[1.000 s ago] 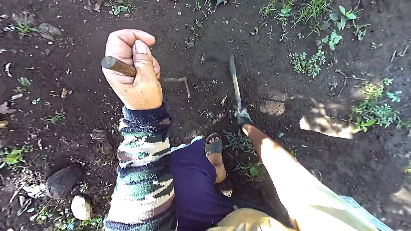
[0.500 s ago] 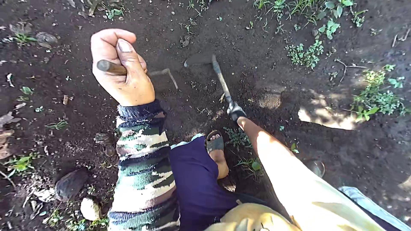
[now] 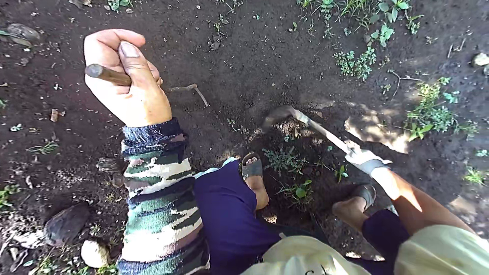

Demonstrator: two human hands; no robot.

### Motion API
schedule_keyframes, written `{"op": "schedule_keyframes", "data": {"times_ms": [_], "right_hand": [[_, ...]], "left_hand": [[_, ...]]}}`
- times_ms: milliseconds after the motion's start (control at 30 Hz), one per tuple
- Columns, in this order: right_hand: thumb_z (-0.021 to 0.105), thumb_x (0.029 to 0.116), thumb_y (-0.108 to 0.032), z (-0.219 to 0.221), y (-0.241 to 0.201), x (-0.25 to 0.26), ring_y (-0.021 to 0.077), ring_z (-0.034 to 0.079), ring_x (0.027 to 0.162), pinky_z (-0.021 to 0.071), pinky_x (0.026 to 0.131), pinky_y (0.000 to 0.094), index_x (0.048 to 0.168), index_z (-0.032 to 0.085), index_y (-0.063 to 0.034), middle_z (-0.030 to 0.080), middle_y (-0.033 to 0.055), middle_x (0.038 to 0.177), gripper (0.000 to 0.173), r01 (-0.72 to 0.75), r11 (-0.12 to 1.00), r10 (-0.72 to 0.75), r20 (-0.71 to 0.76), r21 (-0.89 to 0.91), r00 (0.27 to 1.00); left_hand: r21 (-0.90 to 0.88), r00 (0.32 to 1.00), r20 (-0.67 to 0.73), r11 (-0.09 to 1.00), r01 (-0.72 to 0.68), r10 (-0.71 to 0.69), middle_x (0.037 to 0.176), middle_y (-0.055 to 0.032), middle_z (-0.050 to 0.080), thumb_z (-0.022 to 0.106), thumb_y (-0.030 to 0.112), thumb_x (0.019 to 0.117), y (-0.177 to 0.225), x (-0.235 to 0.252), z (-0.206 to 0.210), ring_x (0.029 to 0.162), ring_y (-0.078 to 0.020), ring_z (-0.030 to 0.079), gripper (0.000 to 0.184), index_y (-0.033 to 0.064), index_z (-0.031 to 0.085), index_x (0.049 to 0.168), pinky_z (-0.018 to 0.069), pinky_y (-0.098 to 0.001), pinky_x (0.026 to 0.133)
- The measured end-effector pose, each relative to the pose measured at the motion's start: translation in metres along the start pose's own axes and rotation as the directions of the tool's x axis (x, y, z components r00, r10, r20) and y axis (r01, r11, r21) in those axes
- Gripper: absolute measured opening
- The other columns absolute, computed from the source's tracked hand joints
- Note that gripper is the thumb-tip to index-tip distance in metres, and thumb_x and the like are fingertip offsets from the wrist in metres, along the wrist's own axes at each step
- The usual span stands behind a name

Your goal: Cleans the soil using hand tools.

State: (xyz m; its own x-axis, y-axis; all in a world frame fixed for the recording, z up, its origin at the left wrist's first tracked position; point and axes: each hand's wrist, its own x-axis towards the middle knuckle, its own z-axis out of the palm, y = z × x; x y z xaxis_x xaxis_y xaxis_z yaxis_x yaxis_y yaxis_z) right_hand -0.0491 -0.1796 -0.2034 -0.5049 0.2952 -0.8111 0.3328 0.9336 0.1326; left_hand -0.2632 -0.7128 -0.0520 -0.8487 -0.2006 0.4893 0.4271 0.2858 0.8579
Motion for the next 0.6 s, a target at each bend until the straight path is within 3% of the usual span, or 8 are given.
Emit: {"op": "schedule_keyframes", "data": {"times_ms": [67,167,233,300,400,500,567,600], "right_hand": [[0.055,0.1056,-0.027,-0.005,-0.049,0.025,0.0446,0.058,0.128,0.0436,0.107,0.0647,0.144,0.054,-0.0013,0.061,0.0278,0.136,0.046,0.085,0.988,-0.086,-0.002,0.127,0.996],[0.066,0.1006,-0.026,0.010,-0.143,0.071,0.0434,0.064,0.118,0.0490,0.101,0.0663,0.136,0.062,-0.0050,0.066,0.0253,0.128,0.041,0.220,0.898,-0.208,-0.074,0.381,0.975],[0.064,0.1010,-0.025,0.010,-0.206,0.056,0.0430,0.061,0.125,0.0462,0.105,0.0646,0.134,0.064,-0.0025,0.064,0.0258,0.133,0.040,0.176,0.921,-0.196,0.024,0.348,0.980],[0.056,0.1057,-0.024,0.005,-0.238,0.027,0.0415,0.055,0.133,0.0420,0.110,0.0597,0.137,0.060,0.0024,0.059,0.0272,0.140,0.042,0.154,0.952,-0.201,0.159,0.265,0.967],[0.050,0.1092,-0.026,0.004,-0.204,0.027,0.0420,0.052,0.137,0.0389,0.114,0.0611,0.149,0.051,-0.0030,0.055,0.0250,0.147,0.046,0.212,0.953,-0.260,0.226,0.216,0.939],[0.055,0.1059,-0.024,0.020,-0.099,0.044,0.0477,0.059,0.127,0.0431,0.106,0.0685,0.144,0.055,-0.0043,0.062,0.0282,0.136,0.043,0.216,0.966,-0.233,0.115,0.144,0.965],[0.051,0.1066,-0.018,0.001,-0.030,0.028,0.0452,0.053,0.136,0.0389,0.111,0.0661,0.151,0.049,-0.0061,0.056,0.0267,0.144,0.046,0.139,0.990,-0.137,0.168,-0.005,0.976],[0.049,0.1084,-0.020,-0.005,0.004,0.023,0.0377,0.048,0.143,0.0357,0.117,0.0599,0.159,0.041,-0.0149,0.052,0.0197,0.153,0.051,0.119,0.990,-0.105,0.172,-0.076,0.980]], "left_hand": [[-0.007,1.000,-0.009,1.000,0.003,-0.003,0.071,0.0154,0.055,0.047,0.012,0.1065,0.001,0.000,0.007,0.057,0.0013,0.051,0.014,0.0114,0.061,0.108,0.0444,-0.0188,0.053],[-0.008,0.999,-0.035,1.000,0.010,-0.010,0.072,0.0131,0.057,0.047,0.010,0.1067,0.002,0.001,0.014,0.057,-0.0007,0.052,0.015,0.0097,0.062,0.108,0.0456,-0.0207,0.054],[0.004,0.997,-0.080,1.000,0.018,-0.018,0.070,0.0127,0.057,0.046,0.008,0.1066,0.004,0.001,0.017,0.056,-0.0011,0.053,0.015,0.0093,0.061,0.106,0.0463,-0.0207,0.053],[0.019,0.995,-0.093,0.999,0.026,-0.024,0.070,0.0126,0.056,0.044,0.007,0.1067,0.005,0.000,0.017,0.056,-0.0008,0.052,0.015,0.0087,0.059,0.105,0.0457,-0.0201,0.052],[0.016,0.997,-0.075,1.000,0.025,-0.023,0.070,0.0126,0.056,0.045,0.008,0.1065,0.003,0.001,0.016,0.056,-0.0016,0.052,0.014,0.0093,0.059,0.107,0.0460,-0.0207,0.052],[0.006,0.997,-0.078,1.000,0.026,-0.026,0.069,0.0125,0.055,0.045,0.007,0.1059,0.002,0.002,0.018,0.055,-0.0017,0.052,0.015,0.0089,0.060,0.107,0.0459,-0.0208,0.052],[0.005,0.997,-0.075,1.000,0.020,-0.019,0.070,0.0131,0.055,0.045,0.008,0.1059,0.003,0.003,0.019,0.055,-0.0004,0.050,0.015,0.0090,0.060,0.107,0.0445,-0.0199,0.052],[0.002,0.997,-0.073,1.000,0.018,-0.018,0.070,0.0133,0.055,0.046,0.008,0.1059,0.003,0.003,0.019,0.055,0.0001,0.050,0.015,0.0092,0.060,0.107,0.0443,-0.0194,0.052]]}}
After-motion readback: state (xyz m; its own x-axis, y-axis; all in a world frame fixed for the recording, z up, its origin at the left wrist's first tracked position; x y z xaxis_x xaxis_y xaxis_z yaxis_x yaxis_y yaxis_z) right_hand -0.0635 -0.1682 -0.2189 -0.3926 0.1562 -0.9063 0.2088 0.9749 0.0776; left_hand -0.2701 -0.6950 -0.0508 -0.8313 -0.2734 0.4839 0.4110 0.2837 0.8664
